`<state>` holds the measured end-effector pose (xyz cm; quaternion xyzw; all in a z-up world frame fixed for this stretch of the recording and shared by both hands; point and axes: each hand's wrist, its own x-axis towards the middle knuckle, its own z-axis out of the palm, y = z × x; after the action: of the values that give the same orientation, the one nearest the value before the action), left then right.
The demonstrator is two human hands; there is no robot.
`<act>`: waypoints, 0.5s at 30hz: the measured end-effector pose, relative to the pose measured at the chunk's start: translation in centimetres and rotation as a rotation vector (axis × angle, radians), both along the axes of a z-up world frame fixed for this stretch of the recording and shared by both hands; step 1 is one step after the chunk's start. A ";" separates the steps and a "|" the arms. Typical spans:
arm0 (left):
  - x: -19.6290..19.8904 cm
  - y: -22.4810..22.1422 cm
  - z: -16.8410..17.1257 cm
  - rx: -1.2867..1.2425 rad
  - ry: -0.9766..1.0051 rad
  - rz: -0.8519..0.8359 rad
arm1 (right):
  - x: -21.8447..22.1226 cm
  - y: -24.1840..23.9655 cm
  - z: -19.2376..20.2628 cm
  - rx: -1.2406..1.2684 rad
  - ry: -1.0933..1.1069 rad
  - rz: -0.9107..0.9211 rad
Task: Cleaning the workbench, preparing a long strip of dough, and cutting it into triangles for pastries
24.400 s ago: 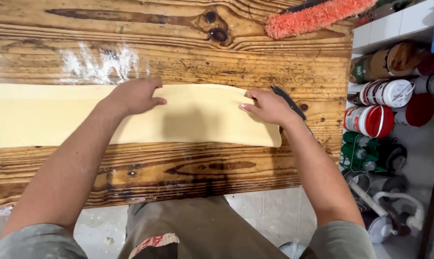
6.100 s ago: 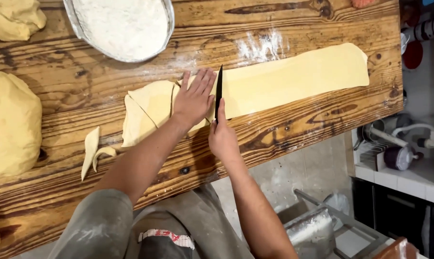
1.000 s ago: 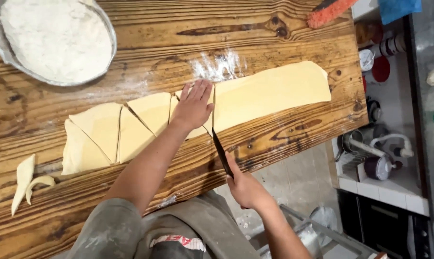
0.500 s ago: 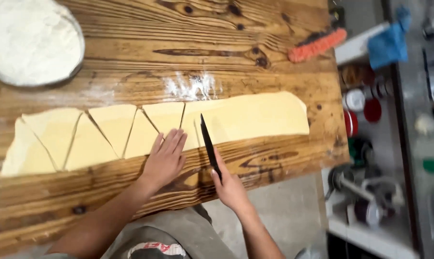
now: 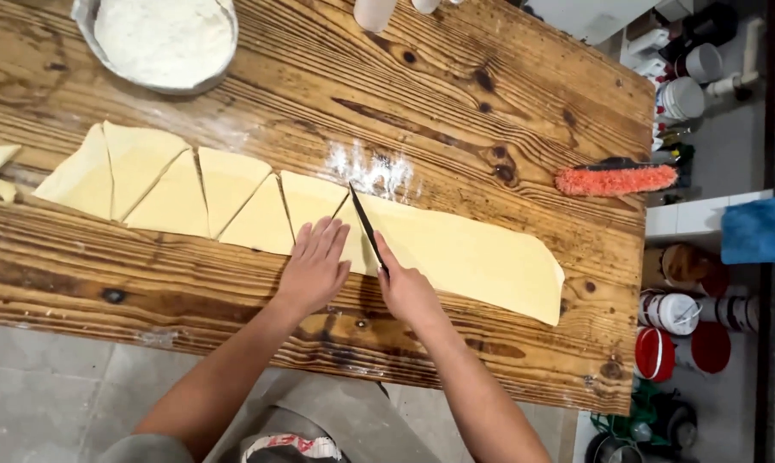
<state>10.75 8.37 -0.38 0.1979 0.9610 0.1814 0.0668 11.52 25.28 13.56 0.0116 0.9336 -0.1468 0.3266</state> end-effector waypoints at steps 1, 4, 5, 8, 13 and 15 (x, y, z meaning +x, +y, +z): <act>-0.5 0.7 0.2 0.002 -0.023 0.030 | -0.2 0.0 0.1 -0.001 0.005 0.017; -1.5 2.4 0.7 -0.005 -0.082 0.091 | -0.7 -0.5 0.8 -0.019 -0.016 0.020; -1.5 2.8 0.9 -0.017 -0.127 0.113 | -0.6 -0.8 1.0 -0.039 -0.049 -0.003; -1.5 3.6 -1.3 -0.087 -0.088 0.153 | -0.2 -1.2 -0.5 -0.045 -0.072 -0.045; -1.3 4.3 -2.4 -0.110 -0.048 0.205 | -0.8 -2.0 -0.9 -0.032 -0.102 -0.042; -1.7 4.5 -2.6 -0.120 -0.032 0.217 | -1.5 -1.8 0.0 -0.032 -0.103 -0.046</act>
<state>9.09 12.88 -2.94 0.0856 0.9847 0.1326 0.0738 10.05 23.44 13.54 0.0354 0.9126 -0.1685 0.3708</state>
